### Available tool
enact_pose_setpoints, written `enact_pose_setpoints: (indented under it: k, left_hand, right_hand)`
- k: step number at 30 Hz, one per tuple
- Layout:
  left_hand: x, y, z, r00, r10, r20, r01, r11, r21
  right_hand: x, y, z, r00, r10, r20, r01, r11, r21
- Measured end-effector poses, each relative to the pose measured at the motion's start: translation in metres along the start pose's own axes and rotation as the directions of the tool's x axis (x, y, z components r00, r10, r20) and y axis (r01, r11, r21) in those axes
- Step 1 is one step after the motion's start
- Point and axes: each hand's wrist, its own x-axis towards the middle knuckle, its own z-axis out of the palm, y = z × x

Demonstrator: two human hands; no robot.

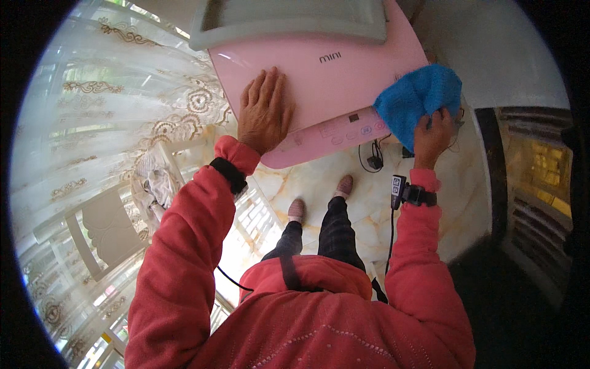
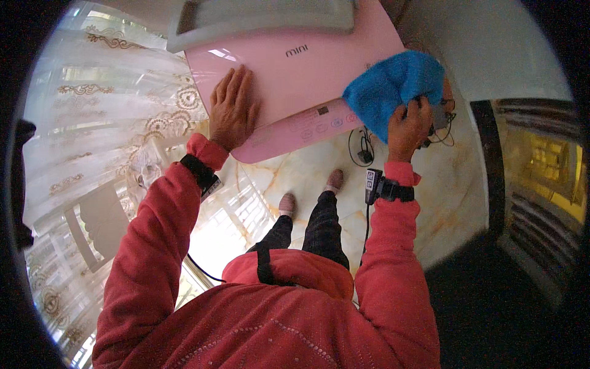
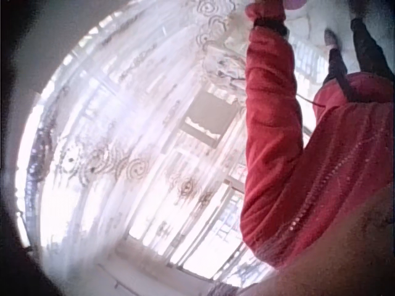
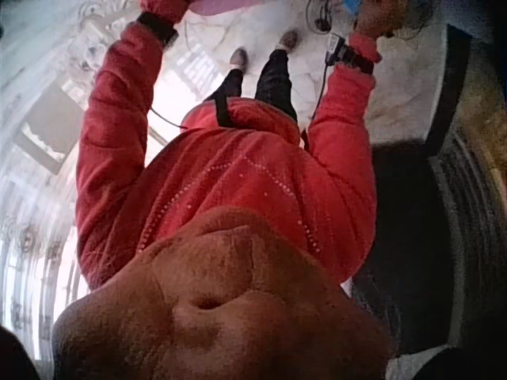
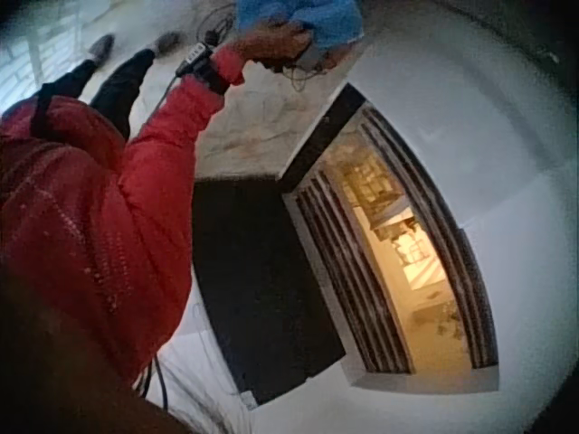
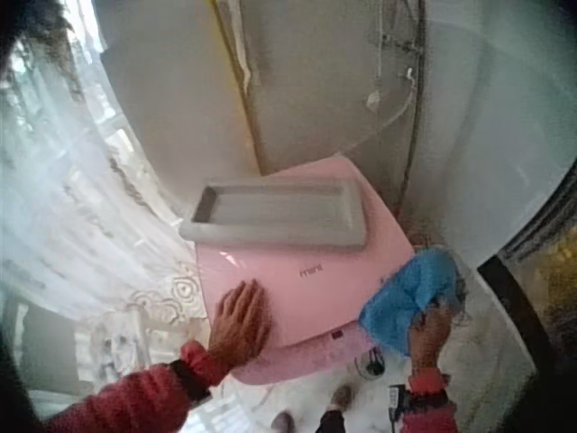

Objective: The person wipes a white wall and a pink plastic container with a blue cloth. They then wipe a white plastic stool and the surrounding floor area. The person continues wiping the pink container and the stool repeatedly.

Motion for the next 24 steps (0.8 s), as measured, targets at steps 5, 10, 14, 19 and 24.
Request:
enact_pose_setpoints:
  k: [5, 10, 14, 19, 24]
  left_hand:
    - [0.001, 0.001, -0.002, 0.999, -0.044, 0.024, 0.045, 0.999, -0.016]
    - [0.001, -0.003, -0.004, 0.996, -0.063, 0.067, 0.065, 0.997, -0.035]
    - [0.001, -0.003, -0.004, 0.993, -0.085, 0.077, 0.087, 0.996, -0.021]
    - [0.001, 0.001, -0.002, 0.991, -0.122, 0.05, 0.124, 0.991, -0.051]
    - [0.001, 0.001, -0.001, 0.992, -0.123, 0.039, 0.124, 0.991, -0.041]
  right_hand:
    - [-0.017, -0.05, -0.007, 0.973, -0.207, 0.098, 0.185, 0.962, 0.199]
    - [-0.052, -0.135, -0.015, 0.77, -0.571, 0.287, 0.191, 0.634, 0.749]
    - [-0.027, -0.132, -0.009, 0.84, -0.44, 0.316, 0.07, 0.667, 0.742]
    - [0.053, -0.052, -0.037, 0.98, -0.023, 0.197, -0.067, 0.896, 0.438]
    - [0.068, -0.054, -0.067, 0.996, -0.018, 0.085, -0.024, 0.884, 0.467]
